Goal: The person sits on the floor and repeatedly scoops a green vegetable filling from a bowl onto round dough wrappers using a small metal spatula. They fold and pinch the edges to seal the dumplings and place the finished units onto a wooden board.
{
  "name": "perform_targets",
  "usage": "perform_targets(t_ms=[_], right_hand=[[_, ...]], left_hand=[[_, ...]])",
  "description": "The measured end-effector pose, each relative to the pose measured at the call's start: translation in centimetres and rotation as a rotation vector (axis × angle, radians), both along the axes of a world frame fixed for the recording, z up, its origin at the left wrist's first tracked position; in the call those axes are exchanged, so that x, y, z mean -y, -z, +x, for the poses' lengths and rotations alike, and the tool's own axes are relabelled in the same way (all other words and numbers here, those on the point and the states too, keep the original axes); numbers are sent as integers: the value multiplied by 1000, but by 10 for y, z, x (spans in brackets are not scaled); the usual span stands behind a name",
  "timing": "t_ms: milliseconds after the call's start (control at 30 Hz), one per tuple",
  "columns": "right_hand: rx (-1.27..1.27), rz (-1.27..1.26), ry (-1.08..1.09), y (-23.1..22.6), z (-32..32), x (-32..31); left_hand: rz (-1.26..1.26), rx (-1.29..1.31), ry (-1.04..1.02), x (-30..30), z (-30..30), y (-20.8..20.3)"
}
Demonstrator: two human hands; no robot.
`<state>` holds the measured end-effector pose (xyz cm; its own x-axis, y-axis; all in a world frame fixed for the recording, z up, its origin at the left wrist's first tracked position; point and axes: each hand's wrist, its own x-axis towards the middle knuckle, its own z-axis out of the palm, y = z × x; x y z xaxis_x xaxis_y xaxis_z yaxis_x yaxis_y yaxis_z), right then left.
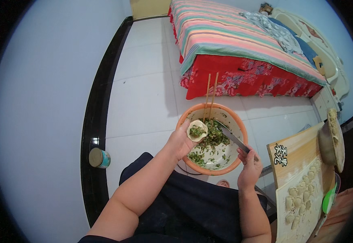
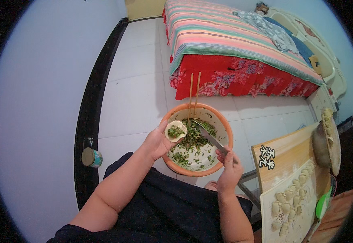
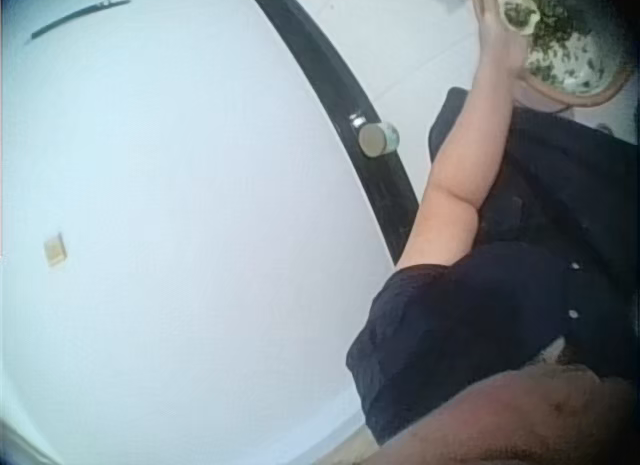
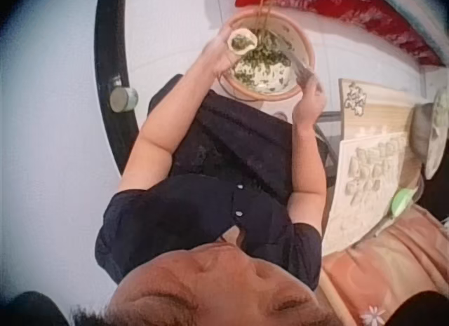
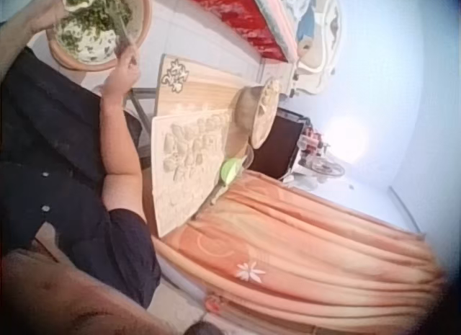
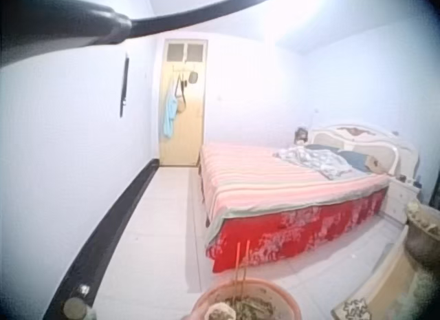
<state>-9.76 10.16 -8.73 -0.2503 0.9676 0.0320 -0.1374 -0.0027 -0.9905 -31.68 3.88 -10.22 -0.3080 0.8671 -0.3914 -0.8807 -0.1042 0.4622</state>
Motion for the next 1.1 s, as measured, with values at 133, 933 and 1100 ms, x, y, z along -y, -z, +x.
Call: perform_targets(t_ms=[133, 933, 1100], right_hand=[[289, 616, -166, -4, -3, 16], [412, 1207, -209, -4, -9, 13], [597, 871, -191, 3, 8, -12]], left_hand=[[64, 54, 81, 0, 7, -10], [84, 37, 6, -2, -5, 12], [40, 64, -80, -3, -16, 22]])
